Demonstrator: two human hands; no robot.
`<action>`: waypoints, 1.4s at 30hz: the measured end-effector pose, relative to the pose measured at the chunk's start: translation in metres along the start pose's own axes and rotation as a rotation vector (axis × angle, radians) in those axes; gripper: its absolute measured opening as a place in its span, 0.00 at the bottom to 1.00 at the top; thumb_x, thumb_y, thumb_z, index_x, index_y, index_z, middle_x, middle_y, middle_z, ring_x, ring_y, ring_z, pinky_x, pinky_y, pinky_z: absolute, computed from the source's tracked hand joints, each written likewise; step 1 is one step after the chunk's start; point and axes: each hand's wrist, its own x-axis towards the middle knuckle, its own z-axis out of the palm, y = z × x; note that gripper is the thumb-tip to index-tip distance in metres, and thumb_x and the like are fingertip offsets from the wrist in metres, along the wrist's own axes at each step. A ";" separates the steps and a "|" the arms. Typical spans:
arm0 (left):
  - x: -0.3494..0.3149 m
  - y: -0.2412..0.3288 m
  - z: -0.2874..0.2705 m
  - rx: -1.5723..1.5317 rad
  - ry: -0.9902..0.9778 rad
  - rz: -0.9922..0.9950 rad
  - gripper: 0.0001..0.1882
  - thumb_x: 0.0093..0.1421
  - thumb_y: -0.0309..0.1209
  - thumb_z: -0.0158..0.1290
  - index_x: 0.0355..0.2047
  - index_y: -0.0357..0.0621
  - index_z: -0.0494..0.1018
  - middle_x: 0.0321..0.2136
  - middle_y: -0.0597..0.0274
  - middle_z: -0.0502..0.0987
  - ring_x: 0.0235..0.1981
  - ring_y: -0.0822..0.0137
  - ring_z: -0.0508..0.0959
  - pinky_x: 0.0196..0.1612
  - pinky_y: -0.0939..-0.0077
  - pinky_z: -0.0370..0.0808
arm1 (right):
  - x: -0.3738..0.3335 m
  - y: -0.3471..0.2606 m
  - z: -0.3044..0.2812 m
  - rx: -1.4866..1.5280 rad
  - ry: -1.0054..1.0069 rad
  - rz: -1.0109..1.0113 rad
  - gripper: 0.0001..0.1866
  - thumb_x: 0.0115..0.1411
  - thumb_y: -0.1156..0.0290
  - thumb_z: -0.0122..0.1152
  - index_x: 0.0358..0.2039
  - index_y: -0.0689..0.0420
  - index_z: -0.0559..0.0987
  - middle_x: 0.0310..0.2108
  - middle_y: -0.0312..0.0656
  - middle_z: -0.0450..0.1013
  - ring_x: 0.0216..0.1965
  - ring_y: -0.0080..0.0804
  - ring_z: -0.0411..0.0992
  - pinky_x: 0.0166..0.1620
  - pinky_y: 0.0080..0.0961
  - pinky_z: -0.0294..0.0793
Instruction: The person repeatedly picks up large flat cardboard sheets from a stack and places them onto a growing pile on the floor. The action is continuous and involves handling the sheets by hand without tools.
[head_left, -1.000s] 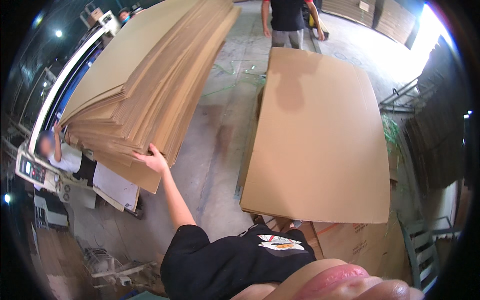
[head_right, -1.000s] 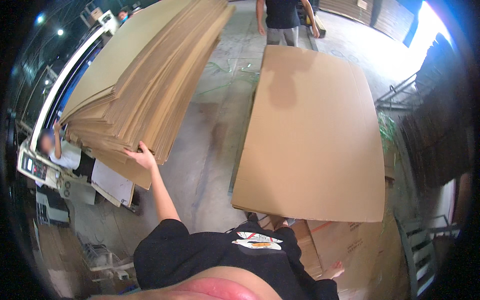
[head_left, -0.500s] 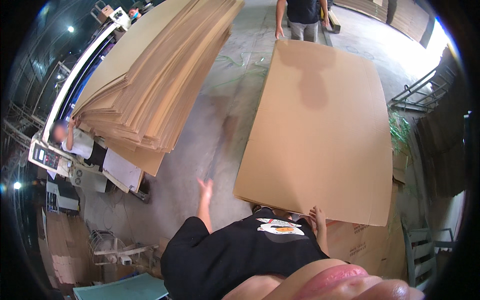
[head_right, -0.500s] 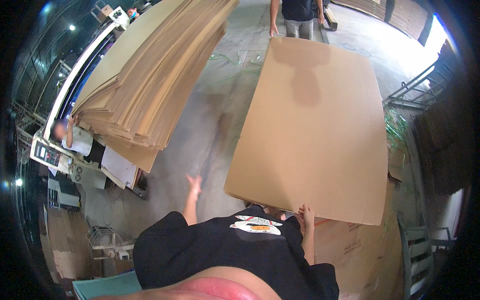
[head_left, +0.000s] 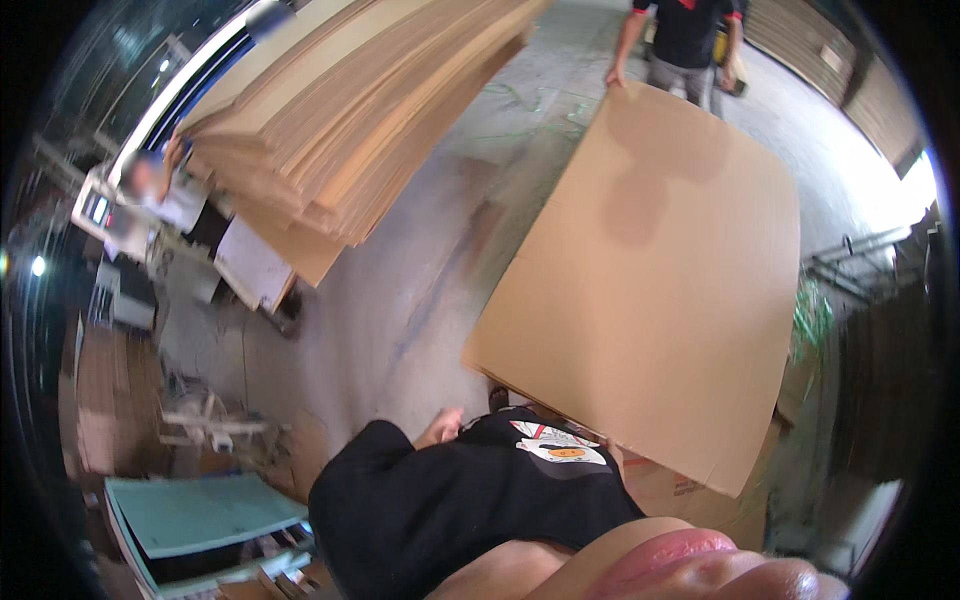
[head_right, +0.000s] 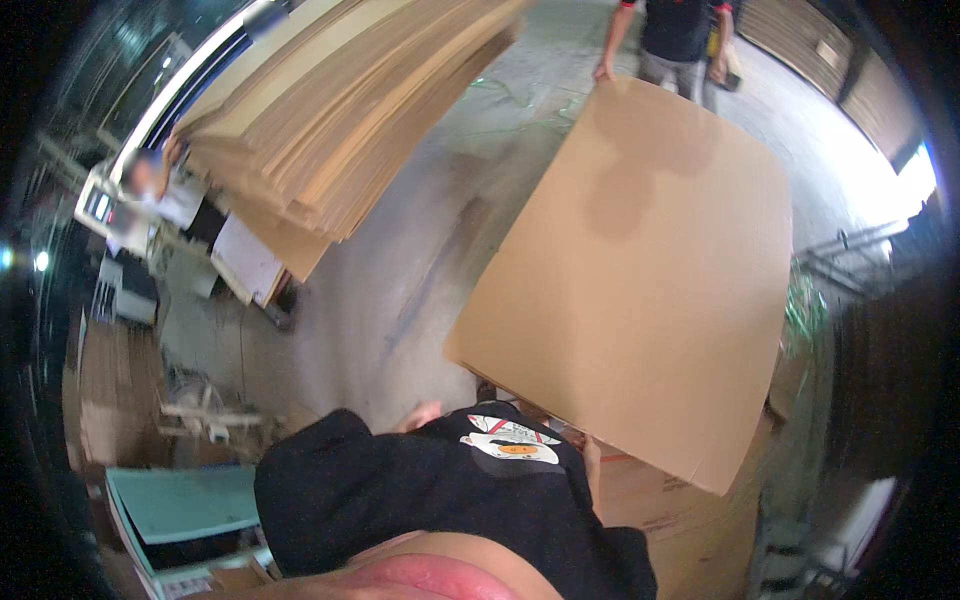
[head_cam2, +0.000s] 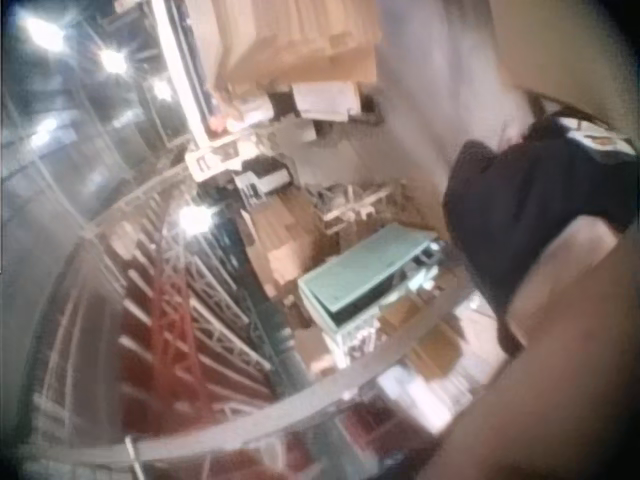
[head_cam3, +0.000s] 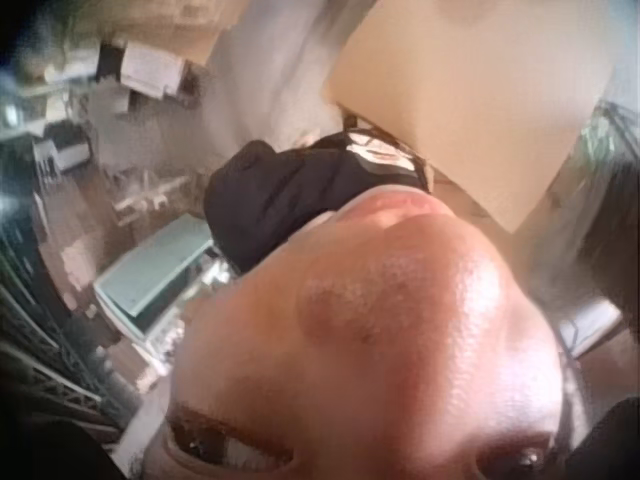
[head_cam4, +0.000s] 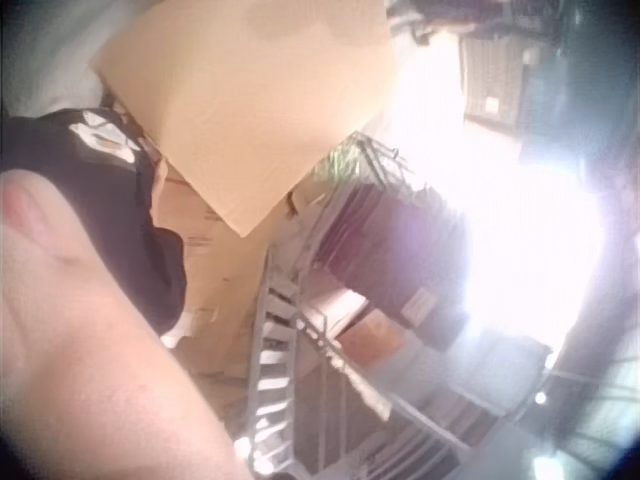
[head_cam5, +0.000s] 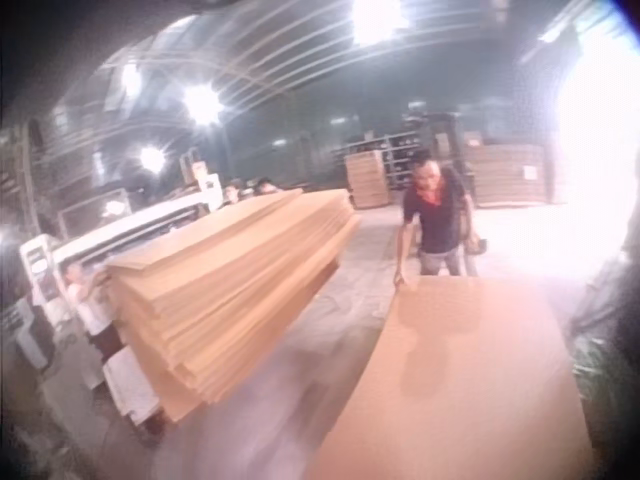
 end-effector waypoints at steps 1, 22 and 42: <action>-0.010 0.025 0.007 -0.064 0.030 0.072 0.17 0.59 0.50 0.48 0.23 0.52 0.64 0.19 0.71 0.65 0.19 0.74 0.65 0.17 0.72 0.56 | 0.001 -0.003 -0.002 -0.011 -0.004 0.019 0.20 0.64 0.54 0.43 0.37 0.59 0.72 0.30 0.42 0.75 0.29 0.35 0.74 0.31 0.29 0.73; -0.002 -0.016 -0.026 0.173 -0.227 -0.013 0.16 0.62 0.45 0.49 0.40 0.47 0.72 0.31 0.66 0.73 0.30 0.70 0.73 0.28 0.68 0.70 | 0.037 -0.035 0.018 -0.176 -0.141 0.155 0.17 0.65 0.57 0.43 0.36 0.59 0.72 0.27 0.42 0.74 0.27 0.35 0.74 0.30 0.30 0.74; 0.134 0.229 -0.044 -0.022 -0.130 0.526 0.21 0.58 0.50 0.51 0.46 0.53 0.71 0.41 0.68 0.75 0.39 0.70 0.73 0.39 0.68 0.71 | -0.037 -0.012 0.135 -0.475 0.261 -0.166 0.18 0.60 0.60 0.53 0.38 0.63 0.79 0.33 0.42 0.77 0.34 0.26 0.74 0.36 0.21 0.72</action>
